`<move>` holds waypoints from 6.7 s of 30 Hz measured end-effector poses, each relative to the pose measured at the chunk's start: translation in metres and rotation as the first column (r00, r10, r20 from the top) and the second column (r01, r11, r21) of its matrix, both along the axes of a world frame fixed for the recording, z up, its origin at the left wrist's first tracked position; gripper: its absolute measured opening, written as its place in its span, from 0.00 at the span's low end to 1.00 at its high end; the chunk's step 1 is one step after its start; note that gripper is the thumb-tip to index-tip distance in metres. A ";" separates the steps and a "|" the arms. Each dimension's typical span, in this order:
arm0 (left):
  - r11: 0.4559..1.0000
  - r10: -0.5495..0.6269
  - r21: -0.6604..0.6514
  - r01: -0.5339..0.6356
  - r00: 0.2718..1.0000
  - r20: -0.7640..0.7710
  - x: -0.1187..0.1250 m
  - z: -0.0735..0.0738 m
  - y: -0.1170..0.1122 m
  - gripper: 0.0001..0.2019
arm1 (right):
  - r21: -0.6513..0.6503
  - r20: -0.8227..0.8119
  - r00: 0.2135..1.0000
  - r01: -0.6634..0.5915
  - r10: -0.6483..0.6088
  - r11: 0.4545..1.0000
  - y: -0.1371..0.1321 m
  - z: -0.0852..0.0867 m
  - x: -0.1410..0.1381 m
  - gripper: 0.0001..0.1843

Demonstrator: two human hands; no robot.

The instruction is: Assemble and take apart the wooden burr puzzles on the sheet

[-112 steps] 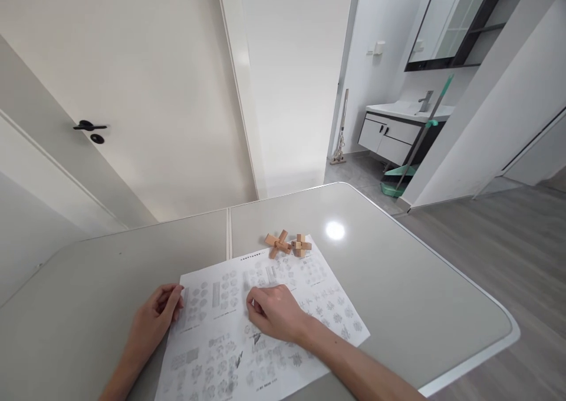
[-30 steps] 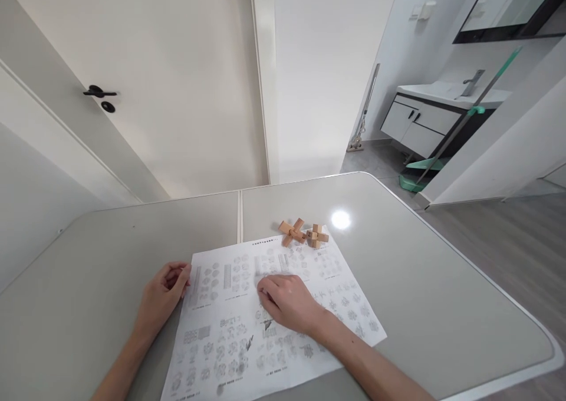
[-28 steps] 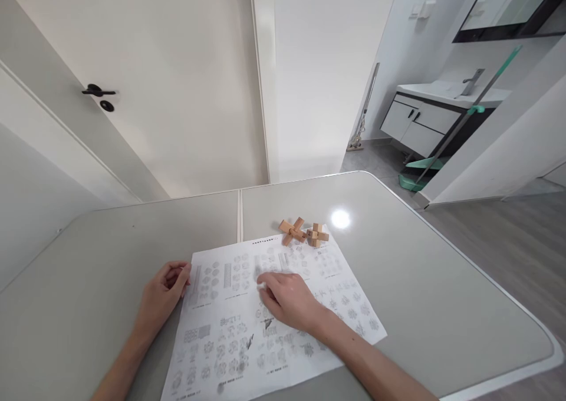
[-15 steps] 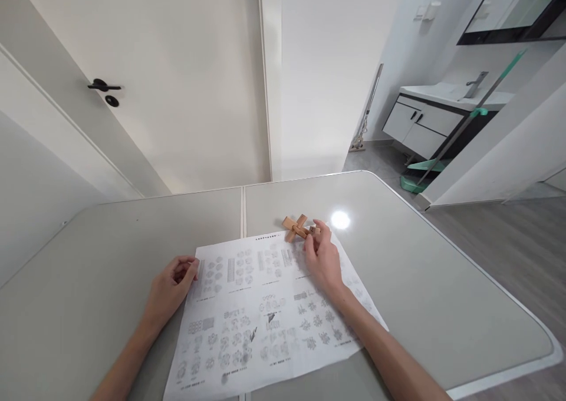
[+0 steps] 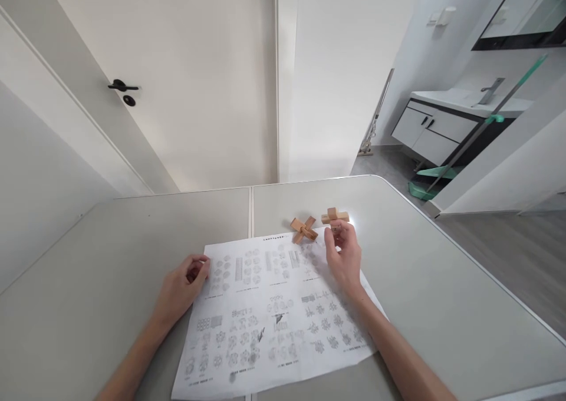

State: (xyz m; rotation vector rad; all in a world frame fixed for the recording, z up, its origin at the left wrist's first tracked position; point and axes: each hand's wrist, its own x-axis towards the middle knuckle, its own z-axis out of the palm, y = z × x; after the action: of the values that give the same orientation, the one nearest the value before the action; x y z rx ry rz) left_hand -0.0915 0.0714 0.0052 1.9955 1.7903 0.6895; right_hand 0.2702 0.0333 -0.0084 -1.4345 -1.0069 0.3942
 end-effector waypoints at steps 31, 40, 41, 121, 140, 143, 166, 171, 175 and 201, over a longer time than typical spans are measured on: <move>0.931 -0.345 0.080 0.357 0.786 0.512 0.101 -0.002 -0.053 0.32 | -0.056 -0.433 0.292 -0.953 0.853 0.298 -0.029 0.004 -0.050 0.21; 0.888 -0.454 0.160 0.432 0.762 0.462 0.099 -0.002 -0.050 0.32 | -0.170 -0.312 0.326 -0.943 0.892 0.285 -0.030 0.004 -0.049 0.21; 0.890 -0.451 0.170 0.423 0.767 0.457 0.099 -0.002 -0.050 0.32 | -0.171 -0.304 0.329 -0.942 0.894 0.288 -0.031 0.003 -0.050 0.21; 0.891 -0.449 0.148 0.430 0.782 0.434 0.101 0.002 -0.052 0.28 | -0.164 -0.038 0.618 -0.779 0.785 0.606 -0.032 0.001 -0.050 0.16; 0.726 -0.640 0.191 0.660 0.547 0.540 0.092 0.007 -0.041 0.33 | 0.042 -0.565 -0.107 -0.994 0.818 -0.101 -0.034 0.001 -0.049 0.21; 0.764 -0.615 0.198 0.614 0.601 0.510 0.092 0.011 -0.043 0.30 | -0.030 -0.464 0.000 -0.999 0.886 -0.016 -0.038 0.002 -0.054 0.19; 0.837 -0.481 0.066 0.544 0.671 0.564 0.099 0.000 -0.050 0.31 | -0.267 0.016 0.517 -0.823 0.856 0.502 -0.039 -0.007 -0.065 0.12; 0.825 -0.445 -0.019 0.565 0.669 0.595 0.097 0.001 -0.050 0.27 | -0.281 0.021 0.558 -0.793 0.829 0.541 -0.038 -0.010 -0.066 0.13; 0.847 -0.397 -0.055 0.529 0.699 0.595 0.097 -0.002 -0.047 0.24 | -0.286 -0.070 0.564 -0.802 0.823 0.525 -0.039 -0.009 -0.066 0.12; 0.946 0.063 -0.172 0.273 0.366 0.928 0.102 0.004 -0.035 0.21 | -0.325 0.355 0.782 -0.410 0.512 0.852 -0.030 -0.016 -0.059 0.24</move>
State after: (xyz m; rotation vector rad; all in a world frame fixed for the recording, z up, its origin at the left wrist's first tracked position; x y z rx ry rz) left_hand 0.0104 0.0361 0.0094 1.0355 0.9249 1.1173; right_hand 0.2108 0.0030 -0.0244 -1.5046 -1.7468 0.5829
